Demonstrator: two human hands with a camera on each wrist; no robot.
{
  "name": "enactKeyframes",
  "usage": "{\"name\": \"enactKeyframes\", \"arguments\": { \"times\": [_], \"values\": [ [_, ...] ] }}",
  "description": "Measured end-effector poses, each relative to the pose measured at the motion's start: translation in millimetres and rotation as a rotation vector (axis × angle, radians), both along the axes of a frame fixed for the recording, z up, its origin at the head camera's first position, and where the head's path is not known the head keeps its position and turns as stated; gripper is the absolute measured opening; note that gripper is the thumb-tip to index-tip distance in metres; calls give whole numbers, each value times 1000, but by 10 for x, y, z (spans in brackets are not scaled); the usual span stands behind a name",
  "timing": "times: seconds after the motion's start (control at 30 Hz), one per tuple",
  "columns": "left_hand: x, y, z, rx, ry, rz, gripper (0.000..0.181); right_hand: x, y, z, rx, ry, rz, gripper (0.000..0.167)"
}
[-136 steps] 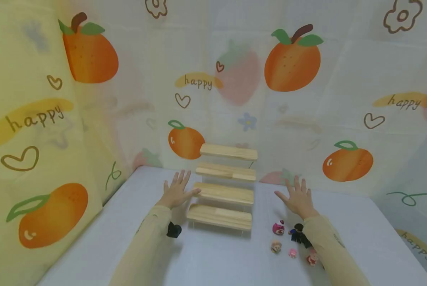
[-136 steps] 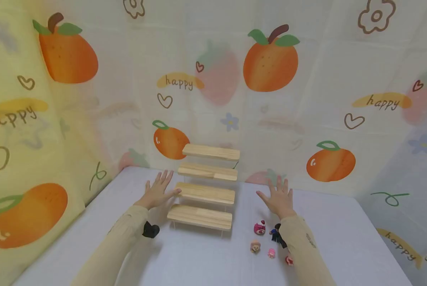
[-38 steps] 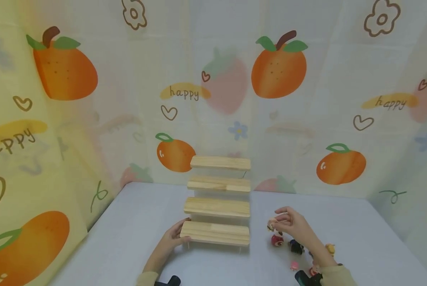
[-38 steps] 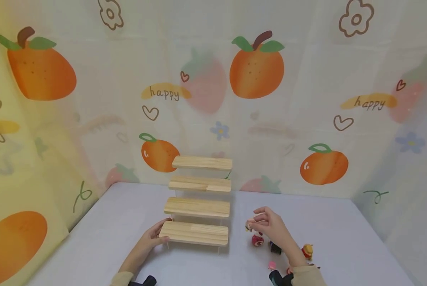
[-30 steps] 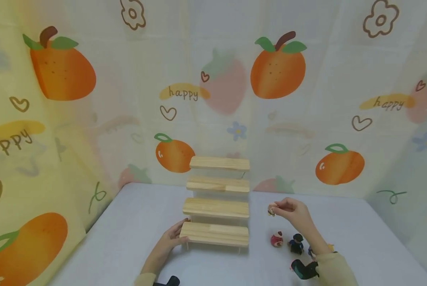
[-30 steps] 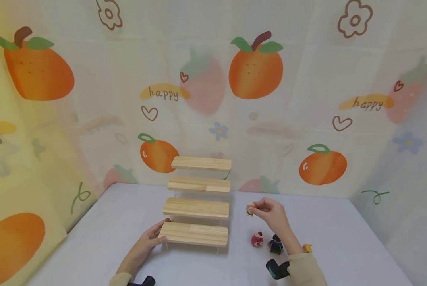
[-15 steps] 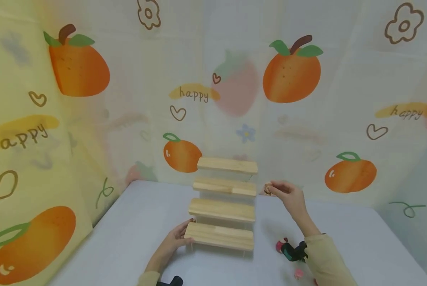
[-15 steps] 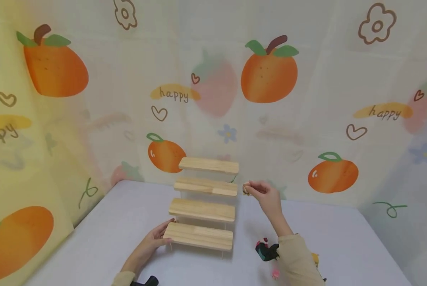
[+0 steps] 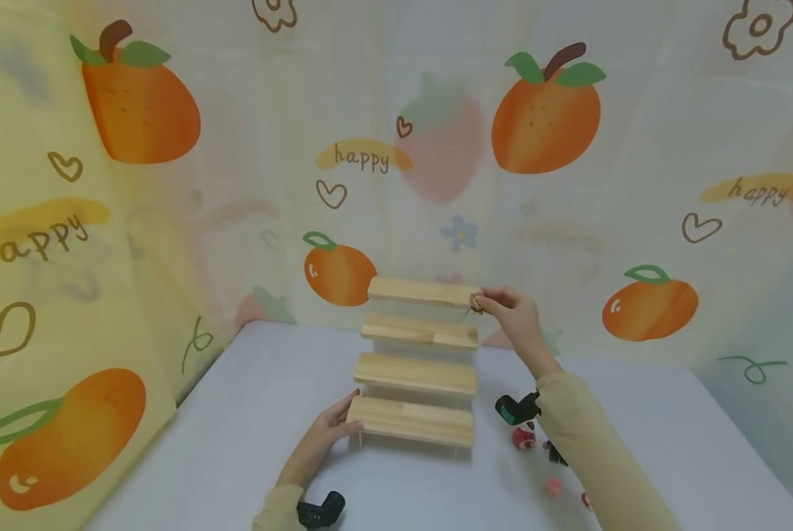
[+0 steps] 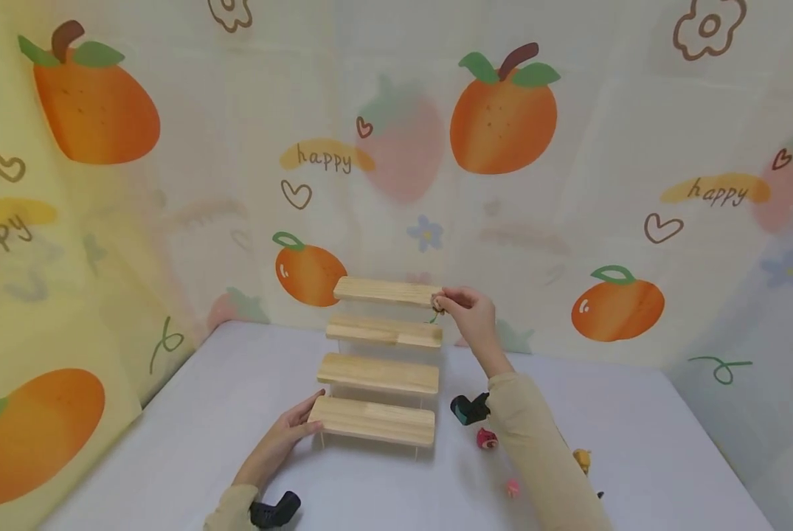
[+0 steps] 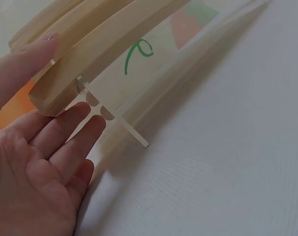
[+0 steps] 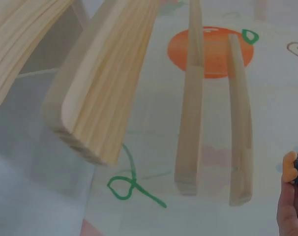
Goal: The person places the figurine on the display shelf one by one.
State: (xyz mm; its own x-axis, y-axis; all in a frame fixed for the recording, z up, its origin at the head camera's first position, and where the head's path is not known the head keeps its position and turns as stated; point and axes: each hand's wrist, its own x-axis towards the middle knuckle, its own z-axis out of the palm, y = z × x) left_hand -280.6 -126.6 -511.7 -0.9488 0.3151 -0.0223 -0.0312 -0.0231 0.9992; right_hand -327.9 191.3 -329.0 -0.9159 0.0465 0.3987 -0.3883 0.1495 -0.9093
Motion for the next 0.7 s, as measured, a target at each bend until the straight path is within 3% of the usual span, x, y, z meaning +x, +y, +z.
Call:
{"name": "enactKeyframes", "arguments": {
  "times": [0.27,0.47,0.7],
  "values": [
    [5,-14,-20,35,25,-5,71,-139,-242,86,108,-22,-109,21],
    [26,0,-75,66,13,-34,77,-190,-457,155,174,-55,-85,18],
    [22,6,-67,59,26,3,72,-255,-716,177,212,-73,-57,17]
  ]
}}
